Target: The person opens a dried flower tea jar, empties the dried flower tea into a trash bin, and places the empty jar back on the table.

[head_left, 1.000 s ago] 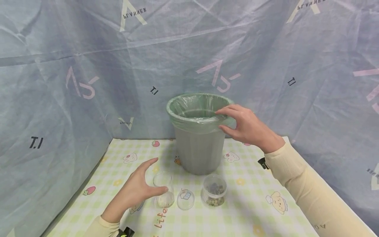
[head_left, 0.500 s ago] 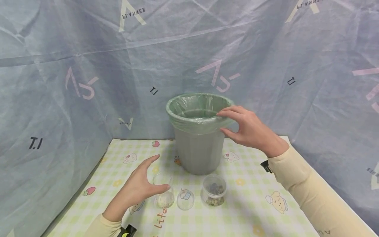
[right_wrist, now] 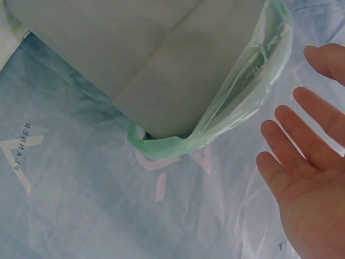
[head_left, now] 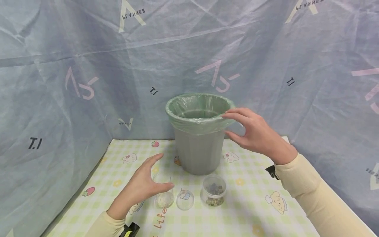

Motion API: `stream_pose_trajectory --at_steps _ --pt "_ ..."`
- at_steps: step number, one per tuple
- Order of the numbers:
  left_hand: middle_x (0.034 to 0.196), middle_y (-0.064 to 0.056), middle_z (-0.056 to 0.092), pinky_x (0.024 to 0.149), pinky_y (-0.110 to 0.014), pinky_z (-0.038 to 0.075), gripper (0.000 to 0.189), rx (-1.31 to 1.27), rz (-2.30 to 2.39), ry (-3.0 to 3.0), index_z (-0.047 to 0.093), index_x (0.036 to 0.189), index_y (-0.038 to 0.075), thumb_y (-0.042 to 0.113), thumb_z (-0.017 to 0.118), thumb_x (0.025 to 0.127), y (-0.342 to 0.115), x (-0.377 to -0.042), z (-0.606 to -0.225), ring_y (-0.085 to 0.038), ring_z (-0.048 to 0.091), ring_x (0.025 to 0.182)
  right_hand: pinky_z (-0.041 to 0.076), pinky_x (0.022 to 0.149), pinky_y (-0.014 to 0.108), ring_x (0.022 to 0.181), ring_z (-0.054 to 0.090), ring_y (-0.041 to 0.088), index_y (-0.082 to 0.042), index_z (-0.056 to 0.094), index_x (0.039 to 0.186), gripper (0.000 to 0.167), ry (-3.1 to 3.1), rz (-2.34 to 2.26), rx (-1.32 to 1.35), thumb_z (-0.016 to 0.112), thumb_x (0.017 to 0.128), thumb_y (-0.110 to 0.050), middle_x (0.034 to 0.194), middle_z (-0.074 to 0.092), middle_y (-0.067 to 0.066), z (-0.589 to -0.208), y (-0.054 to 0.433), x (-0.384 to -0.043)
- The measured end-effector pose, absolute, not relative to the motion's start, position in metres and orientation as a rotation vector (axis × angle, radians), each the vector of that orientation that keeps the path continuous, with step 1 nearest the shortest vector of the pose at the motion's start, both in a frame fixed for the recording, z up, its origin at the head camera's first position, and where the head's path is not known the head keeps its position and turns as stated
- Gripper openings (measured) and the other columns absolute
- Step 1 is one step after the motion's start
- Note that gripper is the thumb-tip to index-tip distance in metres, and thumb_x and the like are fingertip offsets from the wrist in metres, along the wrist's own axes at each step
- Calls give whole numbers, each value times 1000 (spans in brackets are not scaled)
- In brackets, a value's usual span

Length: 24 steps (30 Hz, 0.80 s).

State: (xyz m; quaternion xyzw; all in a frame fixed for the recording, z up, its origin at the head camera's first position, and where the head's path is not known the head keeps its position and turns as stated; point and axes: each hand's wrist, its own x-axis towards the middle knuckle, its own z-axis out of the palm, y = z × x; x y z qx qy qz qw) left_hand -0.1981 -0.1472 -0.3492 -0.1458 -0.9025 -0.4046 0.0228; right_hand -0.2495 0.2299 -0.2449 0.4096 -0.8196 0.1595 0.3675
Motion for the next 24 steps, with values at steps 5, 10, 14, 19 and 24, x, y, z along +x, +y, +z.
stream_pose_trajectory --at_steps 5,10,14,19,24 --pt "165 -10 33 111 -63 38 106 -475 -1223 -2772 36 160 15 51 89 76 -144 -200 -349 -40 33 151 52 94 51 124 60 33 -6 68 131 52 -2084 411 1028 85 82 -9 132 65 14 -248 233 -240" --pt "165 -10 35 113 -62 38 106 -493 -1203 -2757 37 159 13 50 90 75 -140 -199 -347 -38 34 151 52 93 51 123 60 32 -7 68 131 52 -2076 413 995 85 82 -9 132 65 13 -252 238 -231" --pt "165 -12 35 113 -63 37 105 -517 -1190 -2755 37 160 12 50 89 77 -136 -199 -344 -40 34 150 51 94 47 122 60 30 -8 68 132 52 -2091 406 968 84 83 -13 131 65 10 -255 242 -224" --pt "165 -14 34 113 -65 36 103 -540 -1196 -2760 37 160 11 50 88 79 -132 -199 -342 -42 33 150 50 93 43 121 61 28 -10 69 131 52 -2095 404 949 83 82 -14 131 65 8 -261 246 -216" --pt "165 -13 35 113 -64 36 104 -544 -1202 -2760 37 160 11 48 89 78 -126 -201 -344 -41 34 150 49 90 38 119 62 27 -10 70 129 49 -2094 408 930 82 81 -15 130 66 8 -267 249 -211"
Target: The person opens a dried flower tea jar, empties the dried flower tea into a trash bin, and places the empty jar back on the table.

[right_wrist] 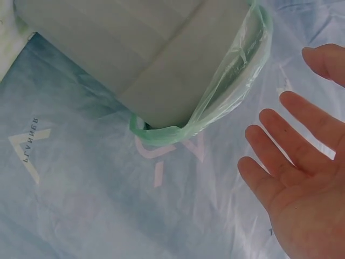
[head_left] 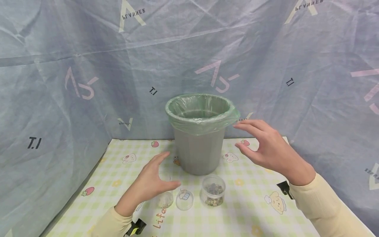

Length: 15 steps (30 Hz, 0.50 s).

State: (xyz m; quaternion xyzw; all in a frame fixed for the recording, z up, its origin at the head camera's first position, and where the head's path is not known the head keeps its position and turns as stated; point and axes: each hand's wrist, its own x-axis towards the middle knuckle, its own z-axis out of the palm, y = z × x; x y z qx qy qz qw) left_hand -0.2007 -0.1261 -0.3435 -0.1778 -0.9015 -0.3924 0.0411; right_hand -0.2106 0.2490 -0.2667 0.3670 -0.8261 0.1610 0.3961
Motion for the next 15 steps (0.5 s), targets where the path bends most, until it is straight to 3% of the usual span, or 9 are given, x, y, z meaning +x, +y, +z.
stream_pose_trajectory --at_steps 8,15 --pt "164 -9 37 113 -61 37 103 -559 -1251 -2742 39 159 11 43 91 76 -113 -202 -346 -37 37 149 49 95 41 122 61 27 -11 68 132 55 -2140 405 902 85 80 -17 133 64 7 -284 253 -206" --pt "164 -9 37 111 -63 39 101 -590 -1297 -2741 40 158 11 41 91 77 -103 -202 -349 -39 38 148 47 90 30 103 62 12 -14 67 134 56 -2143 413 909 84 80 -17 133 64 4 -295 255 -205"
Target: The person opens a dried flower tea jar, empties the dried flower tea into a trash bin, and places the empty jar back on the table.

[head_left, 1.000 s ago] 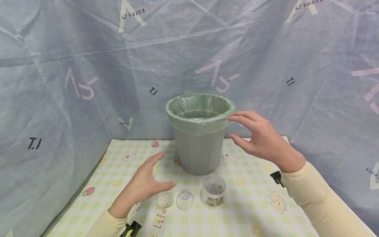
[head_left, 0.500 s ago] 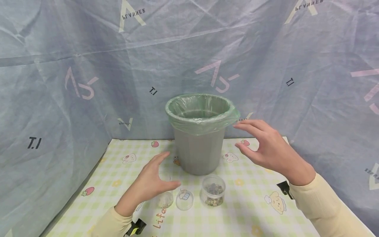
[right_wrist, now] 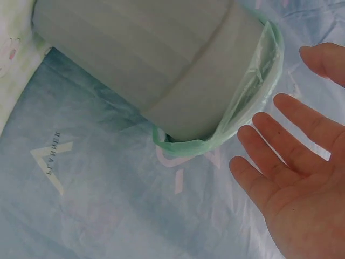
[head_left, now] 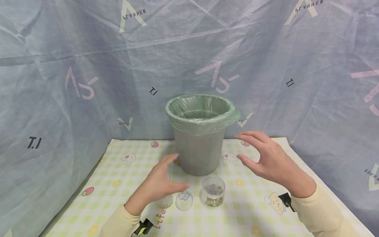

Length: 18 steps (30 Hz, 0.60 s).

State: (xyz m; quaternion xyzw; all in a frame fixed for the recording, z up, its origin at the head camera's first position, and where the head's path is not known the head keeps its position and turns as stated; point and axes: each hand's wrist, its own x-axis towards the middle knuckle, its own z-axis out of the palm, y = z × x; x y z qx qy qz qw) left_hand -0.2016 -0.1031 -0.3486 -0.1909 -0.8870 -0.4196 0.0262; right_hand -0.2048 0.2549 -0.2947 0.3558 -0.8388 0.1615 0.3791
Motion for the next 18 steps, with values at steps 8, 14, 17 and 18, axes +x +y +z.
stream_pose_trajectory --at_steps 8,14,17,18 --pt "164 -9 37 114 -61 36 103 -658 -1248 -2757 40 158 9 44 90 75 -87 -205 -358 -37 35 150 47 96 34 117 63 21 -11 67 133 55 -2194 432 852 85 81 -18 132 64 4 -308 258 -206" --pt "162 -14 38 113 -63 36 103 -705 -1245 -2785 40 157 5 44 89 76 -75 -208 -367 -42 35 149 50 97 45 122 62 26 -10 66 133 55 -2261 441 809 86 82 -20 133 63 4 -319 257 -205" --pt "161 -17 38 113 -62 37 103 -719 -1231 -2807 39 157 3 42 89 76 -68 -208 -371 -44 37 147 51 97 48 124 61 26 -11 66 134 55 -2286 448 798 86 83 -20 134 63 5 -325 258 -205" --pt "161 -17 38 113 -62 37 103 -722 -1229 -2817 38 157 3 42 89 76 -66 -208 -373 -44 37 147 51 96 48 124 61 26 -12 66 134 55 -2291 450 797 86 83 -20 135 63 5 -326 258 -205"
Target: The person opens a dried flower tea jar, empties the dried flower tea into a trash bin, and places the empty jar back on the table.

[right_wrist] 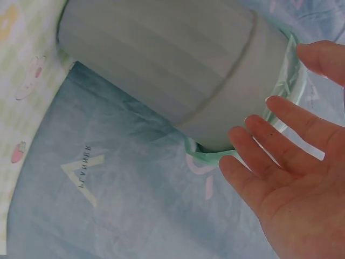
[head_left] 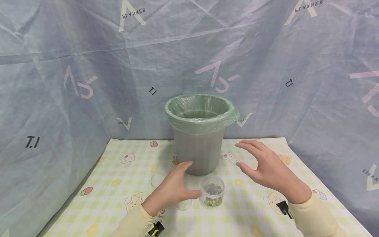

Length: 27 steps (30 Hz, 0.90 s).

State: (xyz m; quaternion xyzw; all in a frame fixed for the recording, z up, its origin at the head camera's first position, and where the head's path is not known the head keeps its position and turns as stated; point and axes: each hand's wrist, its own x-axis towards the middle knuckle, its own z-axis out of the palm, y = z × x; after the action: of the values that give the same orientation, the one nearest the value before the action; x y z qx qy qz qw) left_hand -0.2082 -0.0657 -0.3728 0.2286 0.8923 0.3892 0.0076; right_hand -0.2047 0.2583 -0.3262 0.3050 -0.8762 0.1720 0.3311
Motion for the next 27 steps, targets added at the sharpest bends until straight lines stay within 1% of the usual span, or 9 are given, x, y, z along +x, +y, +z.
stream_pose_trajectory --at_steps 3,6,11,15,19,27 --pt "162 -17 38 113 -61 38 105 707 1198 2770 37 158 4 42 89 75 -59 -209 -379 -44 37 147 51 97 50 126 60 28 -13 65 134 55 -2305 458 792 86 83 -20 136 63 7 -331 259 -205" --pt "162 -18 36 112 -61 39 106 695 1188 2720 34 160 6 43 88 77 -53 -211 -385 -43 35 148 50 98 53 130 59 32 -12 65 135 55 -2326 467 784 85 84 -20 137 62 9 -335 260 -206" --pt "163 -21 33 113 -61 38 107 678 1192 2670 31 161 6 42 89 79 -45 -216 -395 -45 33 149 48 101 54 137 54 34 -13 65 135 55 -2367 482 764 85 85 -21 140 61 8 -340 261 -207" --pt "162 -23 34 114 -60 37 108 656 1198 2679 32 160 4 42 89 77 -40 -218 -404 -45 33 149 50 98 54 133 57 34 -12 64 136 56 -2372 477 766 85 85 -21 139 61 9 -344 261 -207" --pt "161 -24 35 116 -60 35 110 652 1203 2684 32 160 2 42 90 76 -37 -221 -413 -45 33 149 51 97 52 126 61 31 -12 64 135 55 -2371 472 758 85 85 -22 135 63 7 -349 264 -209" --pt "160 -24 38 116 -58 36 114 659 1177 2714 33 159 0 47 92 73 -29 -227 -427 -43 36 148 51 96 53 124 61 31 -13 64 135 53 -2397 484 727 83 86 -22 135 63 7 -359 270 -212"
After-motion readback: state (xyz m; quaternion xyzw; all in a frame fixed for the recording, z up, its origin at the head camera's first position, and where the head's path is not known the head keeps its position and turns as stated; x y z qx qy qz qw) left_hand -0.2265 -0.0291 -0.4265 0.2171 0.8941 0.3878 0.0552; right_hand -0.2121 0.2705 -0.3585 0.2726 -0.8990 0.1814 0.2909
